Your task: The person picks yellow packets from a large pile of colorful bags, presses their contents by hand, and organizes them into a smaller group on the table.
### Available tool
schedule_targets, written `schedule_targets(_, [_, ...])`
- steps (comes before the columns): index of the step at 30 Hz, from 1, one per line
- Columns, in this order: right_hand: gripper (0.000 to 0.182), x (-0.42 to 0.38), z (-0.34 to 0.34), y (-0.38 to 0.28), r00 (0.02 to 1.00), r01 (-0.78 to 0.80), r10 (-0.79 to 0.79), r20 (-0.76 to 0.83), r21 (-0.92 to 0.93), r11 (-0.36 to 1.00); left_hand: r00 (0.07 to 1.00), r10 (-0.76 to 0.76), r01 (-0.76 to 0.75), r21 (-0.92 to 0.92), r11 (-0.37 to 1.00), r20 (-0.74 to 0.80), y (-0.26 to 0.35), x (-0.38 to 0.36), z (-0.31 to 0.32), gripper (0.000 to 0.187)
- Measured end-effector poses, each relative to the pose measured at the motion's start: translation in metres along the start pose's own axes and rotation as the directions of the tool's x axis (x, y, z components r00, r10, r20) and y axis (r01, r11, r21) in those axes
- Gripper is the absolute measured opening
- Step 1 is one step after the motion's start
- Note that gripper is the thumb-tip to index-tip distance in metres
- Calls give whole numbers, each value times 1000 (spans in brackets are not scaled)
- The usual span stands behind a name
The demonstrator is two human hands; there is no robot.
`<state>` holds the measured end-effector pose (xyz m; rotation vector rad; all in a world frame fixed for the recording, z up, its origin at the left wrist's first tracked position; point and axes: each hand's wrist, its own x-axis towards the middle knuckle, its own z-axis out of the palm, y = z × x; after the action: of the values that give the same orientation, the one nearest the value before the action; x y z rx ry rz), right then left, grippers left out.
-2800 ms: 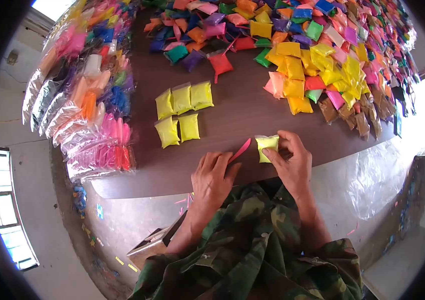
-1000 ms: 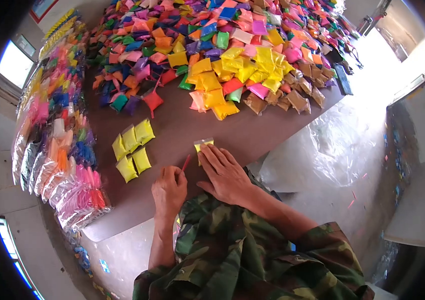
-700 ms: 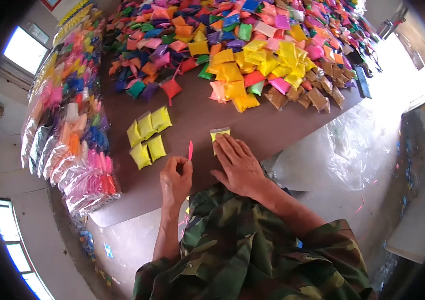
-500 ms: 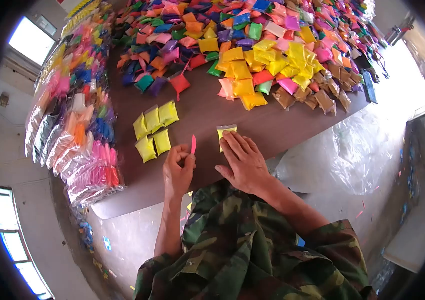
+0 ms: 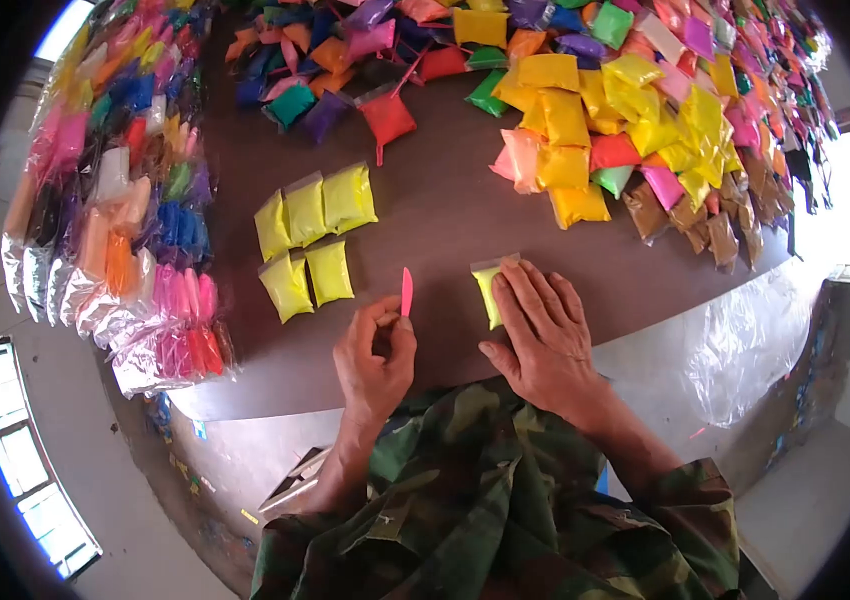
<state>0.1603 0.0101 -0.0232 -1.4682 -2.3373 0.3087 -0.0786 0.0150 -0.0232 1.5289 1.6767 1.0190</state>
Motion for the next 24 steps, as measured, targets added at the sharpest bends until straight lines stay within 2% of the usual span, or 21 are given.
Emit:
schedule_targets(8, [66, 0, -4, -4, 1000, 4, -5, 10, 38, 999, 1000, 30, -30, 4, 1000, 8, -4, -2, 1, 23])
schedule_targets(11, [63, 2, -4, -4, 1000, 6, -6, -11, 0, 1000, 988, 151, -150, 29, 988, -39, -9, -2, 5, 18])
schedule_targets(14, [64, 2, -2, 3, 998, 41, -37, -60, 61, 997, 998, 59, -59, 20, 998, -5, -6, -4, 1, 24])
schedule_targets(18, [63, 1, -7, 6, 987, 57, -41, -153, 100, 993, 996, 84, -83, 16, 996, -10, -11, -4, 0, 23])
schedule_targets(19, [63, -1, -10, 4, 987, 50, -41, -155, 55, 997, 997, 80, -80, 0, 997, -12, -10, -4, 1, 23])
schedule_targets(22, [65, -9, -17, -6, 994, 93, -90, -55, 48, 995, 994, 108, -109, -18, 994, -34, -9, -5, 3, 20])
schedule_targets(24, [70, -16, -11, -8, 997, 68, -67, -46, 39, 997, 993, 117, -118, -14, 993, -30, -8, -4, 4, 19])
